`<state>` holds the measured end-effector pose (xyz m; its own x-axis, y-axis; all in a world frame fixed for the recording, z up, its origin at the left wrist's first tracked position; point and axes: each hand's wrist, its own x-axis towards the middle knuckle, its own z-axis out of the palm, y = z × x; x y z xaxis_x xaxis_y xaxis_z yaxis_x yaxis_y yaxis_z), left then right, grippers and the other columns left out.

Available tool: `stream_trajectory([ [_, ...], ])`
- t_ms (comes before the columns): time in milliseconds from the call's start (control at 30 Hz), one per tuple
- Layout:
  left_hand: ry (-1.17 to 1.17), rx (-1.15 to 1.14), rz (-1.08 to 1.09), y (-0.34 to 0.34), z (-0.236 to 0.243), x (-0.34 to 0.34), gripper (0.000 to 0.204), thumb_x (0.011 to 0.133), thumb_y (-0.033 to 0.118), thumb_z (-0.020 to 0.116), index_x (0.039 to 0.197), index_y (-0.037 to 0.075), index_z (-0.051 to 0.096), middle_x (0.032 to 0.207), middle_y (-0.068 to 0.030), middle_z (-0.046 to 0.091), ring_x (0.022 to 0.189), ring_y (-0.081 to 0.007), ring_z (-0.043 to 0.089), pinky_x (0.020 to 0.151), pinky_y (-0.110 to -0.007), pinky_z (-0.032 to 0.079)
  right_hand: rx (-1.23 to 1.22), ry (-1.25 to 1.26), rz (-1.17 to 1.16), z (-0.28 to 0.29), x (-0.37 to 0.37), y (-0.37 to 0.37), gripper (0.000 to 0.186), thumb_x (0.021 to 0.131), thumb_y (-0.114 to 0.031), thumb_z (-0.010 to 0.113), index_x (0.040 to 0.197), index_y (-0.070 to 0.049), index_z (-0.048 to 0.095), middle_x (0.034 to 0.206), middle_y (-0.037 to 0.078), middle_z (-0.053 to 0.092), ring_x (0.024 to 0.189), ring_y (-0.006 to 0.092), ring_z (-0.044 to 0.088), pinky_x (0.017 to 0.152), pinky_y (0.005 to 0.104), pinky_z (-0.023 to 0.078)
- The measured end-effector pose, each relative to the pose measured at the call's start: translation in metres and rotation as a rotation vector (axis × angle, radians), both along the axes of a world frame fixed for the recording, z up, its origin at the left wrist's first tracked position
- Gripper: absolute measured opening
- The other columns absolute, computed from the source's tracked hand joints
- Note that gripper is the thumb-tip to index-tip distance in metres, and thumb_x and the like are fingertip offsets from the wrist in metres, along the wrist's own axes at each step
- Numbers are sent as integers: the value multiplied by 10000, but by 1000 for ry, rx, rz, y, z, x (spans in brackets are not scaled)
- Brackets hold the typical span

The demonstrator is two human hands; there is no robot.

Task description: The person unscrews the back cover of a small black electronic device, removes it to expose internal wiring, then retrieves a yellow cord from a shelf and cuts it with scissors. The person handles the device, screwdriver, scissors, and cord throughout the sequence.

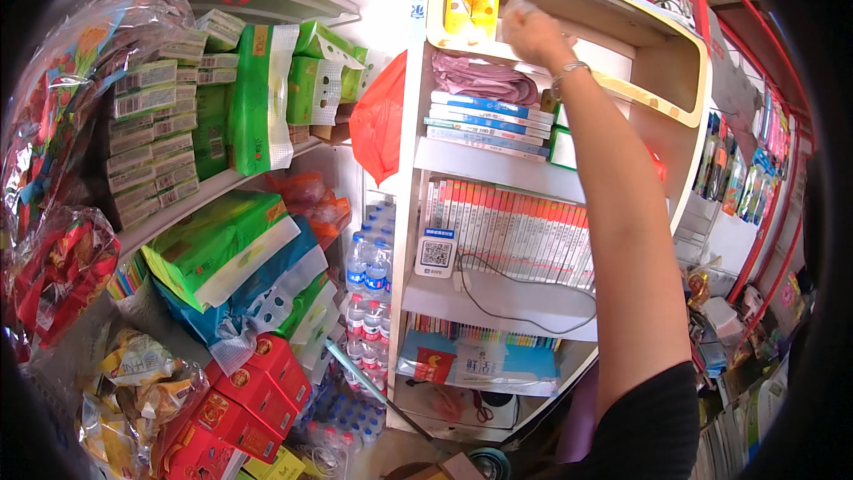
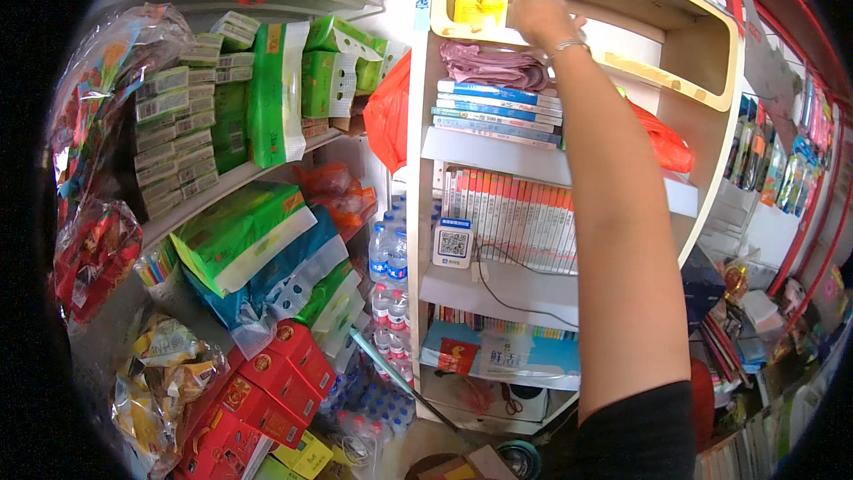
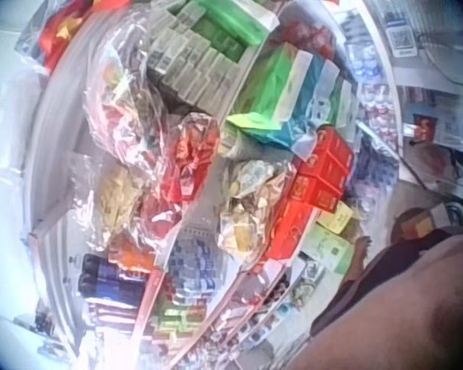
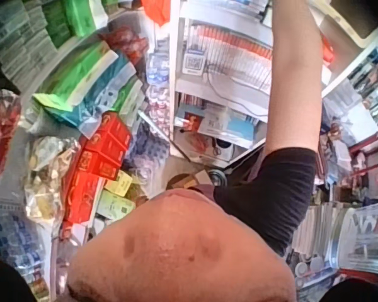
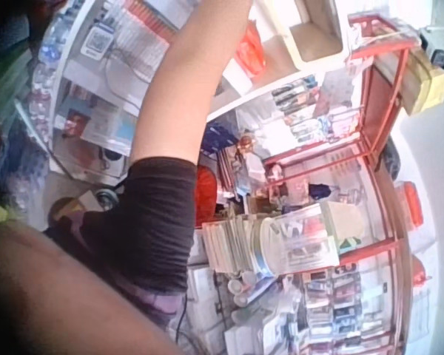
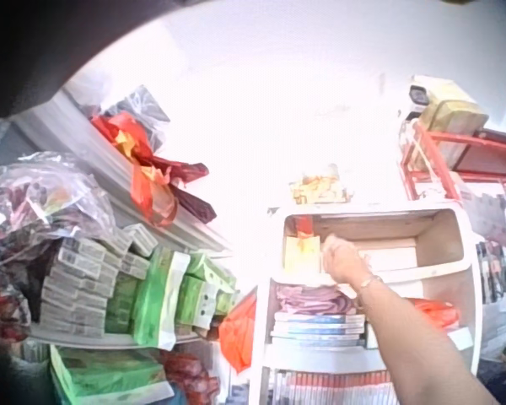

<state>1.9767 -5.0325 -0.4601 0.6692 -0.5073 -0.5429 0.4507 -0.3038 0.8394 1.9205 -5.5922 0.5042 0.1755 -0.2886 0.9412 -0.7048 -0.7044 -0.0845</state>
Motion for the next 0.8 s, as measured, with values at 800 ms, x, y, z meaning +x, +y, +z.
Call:
stream_trajectory([
  [800,-280,-924,167,-4,450,-25,312,934,221,592,1140,-13,606,791,-77,640,636,-140,550,615,-290,484,294,40,1302,-328,-67,313,204,765,-69,714,950,-59,630,904,66,601,852,217,569,760,344,466],
])
